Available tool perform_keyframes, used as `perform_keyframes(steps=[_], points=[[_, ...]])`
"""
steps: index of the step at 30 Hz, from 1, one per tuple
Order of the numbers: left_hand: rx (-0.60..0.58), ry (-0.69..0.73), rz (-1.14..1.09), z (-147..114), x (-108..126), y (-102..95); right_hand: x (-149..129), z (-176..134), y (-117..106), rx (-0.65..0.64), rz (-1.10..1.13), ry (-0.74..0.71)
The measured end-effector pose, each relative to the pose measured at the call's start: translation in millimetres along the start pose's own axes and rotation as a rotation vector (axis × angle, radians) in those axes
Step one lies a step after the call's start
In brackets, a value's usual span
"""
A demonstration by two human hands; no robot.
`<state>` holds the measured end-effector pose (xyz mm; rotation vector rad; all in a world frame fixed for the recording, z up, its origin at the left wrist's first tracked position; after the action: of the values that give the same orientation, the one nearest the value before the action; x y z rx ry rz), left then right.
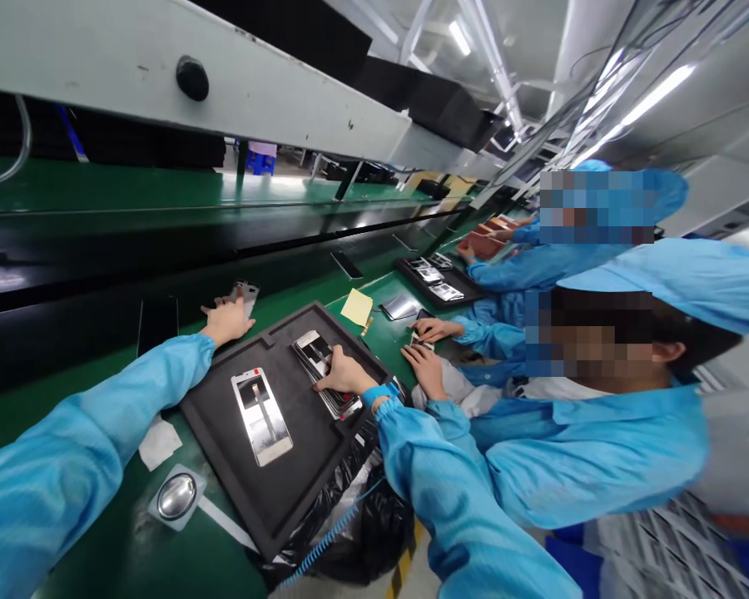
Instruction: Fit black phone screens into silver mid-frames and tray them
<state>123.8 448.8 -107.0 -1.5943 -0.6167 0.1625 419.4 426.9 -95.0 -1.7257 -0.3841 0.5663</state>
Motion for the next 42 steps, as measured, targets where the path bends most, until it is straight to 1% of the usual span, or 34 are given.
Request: perform_keyframes(steps=[3, 6, 8, 11, 13, 15, 17, 18, 20, 22, 25, 28, 31, 33, 34, 35, 36, 38, 39, 41, 42], points=[[0.035, 0.007, 0.003, -4, -7, -1.6, -6, -2, 4, -0.073, 0.006, 0.032], [0.053, 0.037, -0.024, -7, -12, -5.9, -13, -1, 3, -0.120, -0.002, 0.012], [0.058, 0.065, -0.057, -7, -16, -11.1, -20, -4, -5, -0.137, -0.029, -0.039], [0.070, 0.109, -0.133, -7, -26, -23.2, -37, -15, -27, -0.138, -0.092, -0.178], [0.094, 0.153, -0.203, -9, -35, -33.8, -58, -25, -42, -0.154, -0.182, -0.360], [0.137, 0.214, -0.283, -17, -49, -45.7, -86, -37, -50, -0.200, -0.328, -0.634], [0.191, 0.275, -0.364, -30, -66, -57.4, -115, -46, -49, -0.255, -0.492, -0.946], [0.220, 0.298, -0.404, -37, -76, -62.9, -127, -48, -46, -0.267, -0.551, -1.079], [0.278, 0.335, -0.480, -54, -98, -72.9, -146, -47, -37, -0.255, -0.618, -1.294], [0.336, 0.371, -0.554, -73, -121, -82.5, -160, -41, -26, -0.221, -0.619, -1.433], [0.417, 0.443, -0.652, -103, -155, -96.9, -176, -30, -9, -0.207, -0.591, -1.533], [0.495, 0.507, -0.734, -134, -183, -110.2, -187, -25, 3, -0.206, -0.575, -1.545], [0.592, 0.531, -0.833, -163, -206, -118.0, -190, -30, 7, -0.183, -0.558, -1.492], [0.665, 0.530, -0.931, -180, -218, -119.1, -187, -35, 2, -0.153, -0.531, -1.394], [0.694, 0.532, -0.987, -187, -222, -118.7, -186, -37, -4, -0.124, -0.470, -1.308], [0.713, 0.538, -1.045, -193, -224, -117.8, -185, -38, -15, -0.078, -0.360, -1.201], [0.719, 0.548, -1.103, -199, -225, -116.6, -186, -40, -28, -0.013, -0.196, -1.080], [0.691, 0.572, -1.209, -211, -220, -113.8, -194, -45, -57, 0.145, 0.270, -0.856], [0.656, 0.585, -1.254, -217, -215, -112.2, -203, -49, -70, 0.230, 0.531, -0.778], [0.557, 0.605, -1.325, -233, -201, -109.1, -230, -56, -91, 0.365, 1.054, -0.708], [0.502, 0.609, -1.350, -241, -193, -107.8, -246, -59, -98, 0.432, 1.260, -0.697]])
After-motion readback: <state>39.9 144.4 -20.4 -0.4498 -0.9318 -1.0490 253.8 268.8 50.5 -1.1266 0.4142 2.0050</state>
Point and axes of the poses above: each hand's wrist, its own z-axis towards the middle knuckle, its own y-axis out of the palm, x = y × z, the point moved 5 cm from there along z, towards the middle knuckle, and after that the axes turned 13 degrees about -y, right-handed, at the moved point
